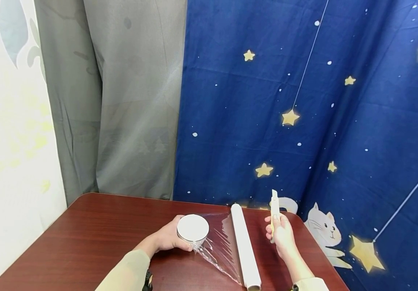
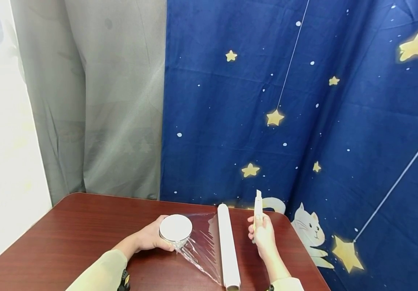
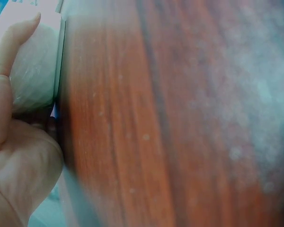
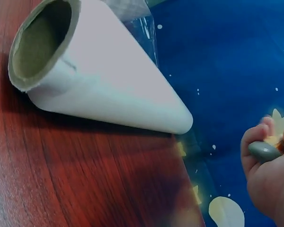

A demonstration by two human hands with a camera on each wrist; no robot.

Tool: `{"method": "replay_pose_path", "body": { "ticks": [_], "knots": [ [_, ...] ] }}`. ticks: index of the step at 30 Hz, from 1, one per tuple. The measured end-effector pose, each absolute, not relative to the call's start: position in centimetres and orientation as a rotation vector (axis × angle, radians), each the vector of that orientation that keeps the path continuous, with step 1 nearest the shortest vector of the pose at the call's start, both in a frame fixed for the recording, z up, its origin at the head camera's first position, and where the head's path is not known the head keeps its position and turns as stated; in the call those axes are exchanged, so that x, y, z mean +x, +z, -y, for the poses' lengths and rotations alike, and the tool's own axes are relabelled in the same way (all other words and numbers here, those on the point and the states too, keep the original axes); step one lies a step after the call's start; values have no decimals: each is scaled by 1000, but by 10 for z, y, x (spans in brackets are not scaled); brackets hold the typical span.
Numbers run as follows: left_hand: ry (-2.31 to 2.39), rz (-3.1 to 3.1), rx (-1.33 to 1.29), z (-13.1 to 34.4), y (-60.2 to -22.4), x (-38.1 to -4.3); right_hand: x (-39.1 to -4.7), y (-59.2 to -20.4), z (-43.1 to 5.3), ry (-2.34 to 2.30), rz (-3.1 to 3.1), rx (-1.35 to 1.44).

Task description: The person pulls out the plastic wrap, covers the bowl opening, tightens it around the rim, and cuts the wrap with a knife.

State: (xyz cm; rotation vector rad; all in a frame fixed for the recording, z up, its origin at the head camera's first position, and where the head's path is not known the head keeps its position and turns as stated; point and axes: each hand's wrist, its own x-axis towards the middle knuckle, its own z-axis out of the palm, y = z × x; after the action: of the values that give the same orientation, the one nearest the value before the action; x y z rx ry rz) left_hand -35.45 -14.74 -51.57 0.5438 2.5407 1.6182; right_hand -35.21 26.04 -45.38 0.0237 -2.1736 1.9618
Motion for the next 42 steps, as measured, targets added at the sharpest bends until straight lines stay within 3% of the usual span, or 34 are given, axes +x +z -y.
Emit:
{"method": "replay_pose_path", "body": {
  "ticks": [14,23,42],
  "knots": [
    [1601,-2547,532,148,-515,-355,-354,-455,-264,1869,2090,-89],
    [1604,-2542,537,148,-517,-354,-354,-460,-268,1984,2082,24],
    [1606,-2550,534,148,-517,-357,-352,-459,-259,1952,2047,-11]
  ]
}}
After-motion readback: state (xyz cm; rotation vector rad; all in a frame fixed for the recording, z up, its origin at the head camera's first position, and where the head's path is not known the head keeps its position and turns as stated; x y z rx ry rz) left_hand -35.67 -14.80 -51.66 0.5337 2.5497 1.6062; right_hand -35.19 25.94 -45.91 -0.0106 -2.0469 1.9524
